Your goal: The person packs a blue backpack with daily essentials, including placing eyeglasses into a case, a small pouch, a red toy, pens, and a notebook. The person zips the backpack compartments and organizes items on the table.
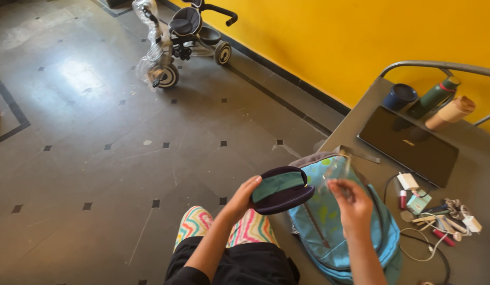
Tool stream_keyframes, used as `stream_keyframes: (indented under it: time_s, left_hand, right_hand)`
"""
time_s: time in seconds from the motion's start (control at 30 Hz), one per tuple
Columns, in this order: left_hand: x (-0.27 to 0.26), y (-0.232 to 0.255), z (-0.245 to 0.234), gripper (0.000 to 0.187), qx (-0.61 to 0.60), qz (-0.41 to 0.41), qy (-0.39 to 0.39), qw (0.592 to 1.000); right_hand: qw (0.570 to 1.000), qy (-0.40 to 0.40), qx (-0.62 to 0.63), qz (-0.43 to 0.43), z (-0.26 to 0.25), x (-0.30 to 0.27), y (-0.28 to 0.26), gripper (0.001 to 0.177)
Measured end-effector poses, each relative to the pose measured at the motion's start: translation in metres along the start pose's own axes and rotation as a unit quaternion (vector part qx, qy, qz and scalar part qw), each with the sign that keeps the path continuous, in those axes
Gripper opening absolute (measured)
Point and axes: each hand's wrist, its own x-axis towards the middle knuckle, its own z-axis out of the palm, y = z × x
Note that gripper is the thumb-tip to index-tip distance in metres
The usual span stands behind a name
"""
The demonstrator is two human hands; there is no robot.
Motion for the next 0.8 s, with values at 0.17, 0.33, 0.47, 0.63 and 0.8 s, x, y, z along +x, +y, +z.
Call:
stream_keyframes:
  time_s: [0.17,0.33,0.47,0.63,0.8]
  left_hand:
    - [-0.042,0.059,-0.01,0.06,0.055,0.009,0.052,0.997]
    - [-0.077,0.093,-0.024,0.052,-0.054,0.054,0.022,0.997]
    - [-0.098,0.106,-0.038,0.045,-0.067,0.035,0.084,0.994]
    - [-0.111,0.11,-0.052,0.041,-0.074,0.046,0.084,0.993]
    - [-0.108,0.103,-0.063,0.043,-0.078,0.049,0.067,0.993]
  right_hand:
    - [0.911,-0.18,-0.244,-0.279,0.073,0.019,-0.085,0.018]
    - [0.824,-0.292,-0.331,-0.357,0.135,0.005,-0.116,0.018]
    - [0.792,-0.321,-0.347,-0.386,0.161,-0.006,-0.116,0.019]
    - [0.753,-0.386,-0.377,-0.376,0.182,-0.01,-0.108,0.012]
    - [0.757,-0.445,-0.351,-0.323,0.197,-0.007,-0.096,0.013]
